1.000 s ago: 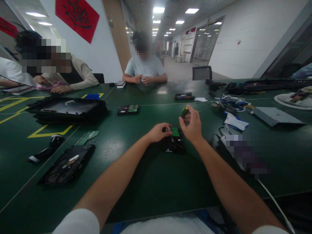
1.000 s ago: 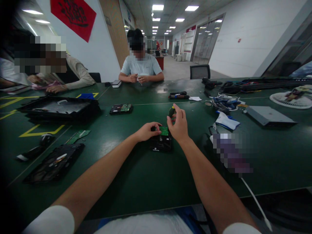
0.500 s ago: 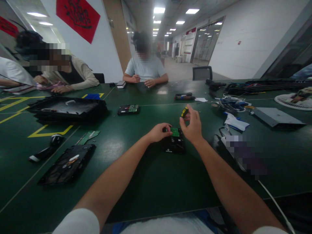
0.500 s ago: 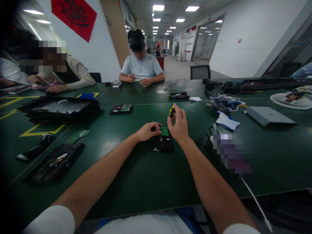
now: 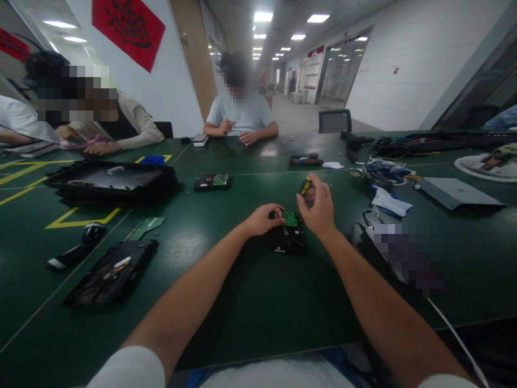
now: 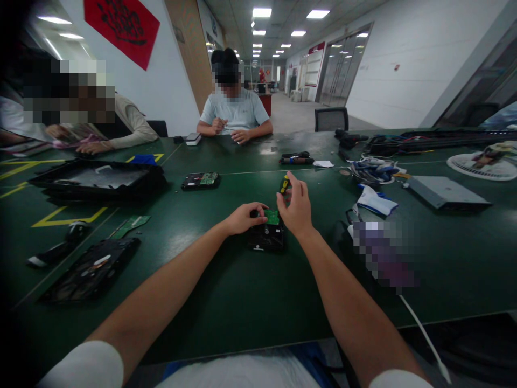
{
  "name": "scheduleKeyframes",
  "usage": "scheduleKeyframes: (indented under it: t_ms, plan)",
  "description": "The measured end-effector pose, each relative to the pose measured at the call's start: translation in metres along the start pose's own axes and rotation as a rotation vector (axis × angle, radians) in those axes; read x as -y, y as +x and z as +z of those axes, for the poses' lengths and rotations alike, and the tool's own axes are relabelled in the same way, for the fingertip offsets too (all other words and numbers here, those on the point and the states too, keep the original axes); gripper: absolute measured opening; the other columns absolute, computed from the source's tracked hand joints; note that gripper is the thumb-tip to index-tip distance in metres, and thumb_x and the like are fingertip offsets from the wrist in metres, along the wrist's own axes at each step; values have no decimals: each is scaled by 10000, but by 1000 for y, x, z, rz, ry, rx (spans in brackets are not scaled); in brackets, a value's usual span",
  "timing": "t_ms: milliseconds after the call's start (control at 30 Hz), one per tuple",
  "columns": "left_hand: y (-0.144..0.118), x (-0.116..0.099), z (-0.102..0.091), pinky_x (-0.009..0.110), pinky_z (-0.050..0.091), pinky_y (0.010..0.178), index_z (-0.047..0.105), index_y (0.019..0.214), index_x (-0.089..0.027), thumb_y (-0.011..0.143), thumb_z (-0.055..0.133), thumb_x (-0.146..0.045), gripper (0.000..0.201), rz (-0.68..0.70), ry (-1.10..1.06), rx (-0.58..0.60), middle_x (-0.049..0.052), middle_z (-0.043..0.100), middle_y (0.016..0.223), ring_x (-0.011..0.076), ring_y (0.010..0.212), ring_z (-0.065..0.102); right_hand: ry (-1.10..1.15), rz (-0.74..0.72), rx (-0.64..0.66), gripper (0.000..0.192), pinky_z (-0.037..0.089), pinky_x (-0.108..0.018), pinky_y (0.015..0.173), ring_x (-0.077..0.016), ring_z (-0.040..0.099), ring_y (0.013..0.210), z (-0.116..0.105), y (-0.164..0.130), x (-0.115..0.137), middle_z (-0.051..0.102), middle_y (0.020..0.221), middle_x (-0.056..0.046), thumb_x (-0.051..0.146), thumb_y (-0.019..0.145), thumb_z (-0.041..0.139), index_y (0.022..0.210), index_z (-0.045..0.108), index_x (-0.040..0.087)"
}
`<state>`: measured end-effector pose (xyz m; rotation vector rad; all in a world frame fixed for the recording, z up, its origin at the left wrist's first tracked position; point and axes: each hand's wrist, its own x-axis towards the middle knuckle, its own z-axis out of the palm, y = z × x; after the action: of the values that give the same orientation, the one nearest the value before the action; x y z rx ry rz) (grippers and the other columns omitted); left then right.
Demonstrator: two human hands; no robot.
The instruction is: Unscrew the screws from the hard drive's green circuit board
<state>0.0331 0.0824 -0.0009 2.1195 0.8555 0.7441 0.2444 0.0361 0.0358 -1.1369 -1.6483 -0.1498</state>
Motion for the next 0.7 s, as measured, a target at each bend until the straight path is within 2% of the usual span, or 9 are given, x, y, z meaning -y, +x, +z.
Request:
scheduleKeyframes:
  t_ms: [400,567,700]
  plan:
    - [0,0,0,430,431,1080,665,839,-195,838,744,-321,148,-20,11,3,79,664,1318,249,1155,634,21,7,7,673,637,-394,731,-188,643,837,0,0,1,529,1257,-123,251,914,606,1534,349,277]
    - [-1,-3,-1,439,432,1082,666,843,-196,840,739,-312,137,-18,4,10,79,656,1328,251,1161,633,27,9,3,662,632,-447,795,-221,649,887,0,1,0,545,1231,-129,220,910,581,1530,352,260]
    - [-1,-4,-1,437,432,1083,667,846,-195,838,741,-304,133,-35,5,8,81,660,1325,251,1161,635,6,31,-2,651,631,-459,782,-227,640,884,0,0,0,541,1252,-141,254,912,598,1517,357,247]
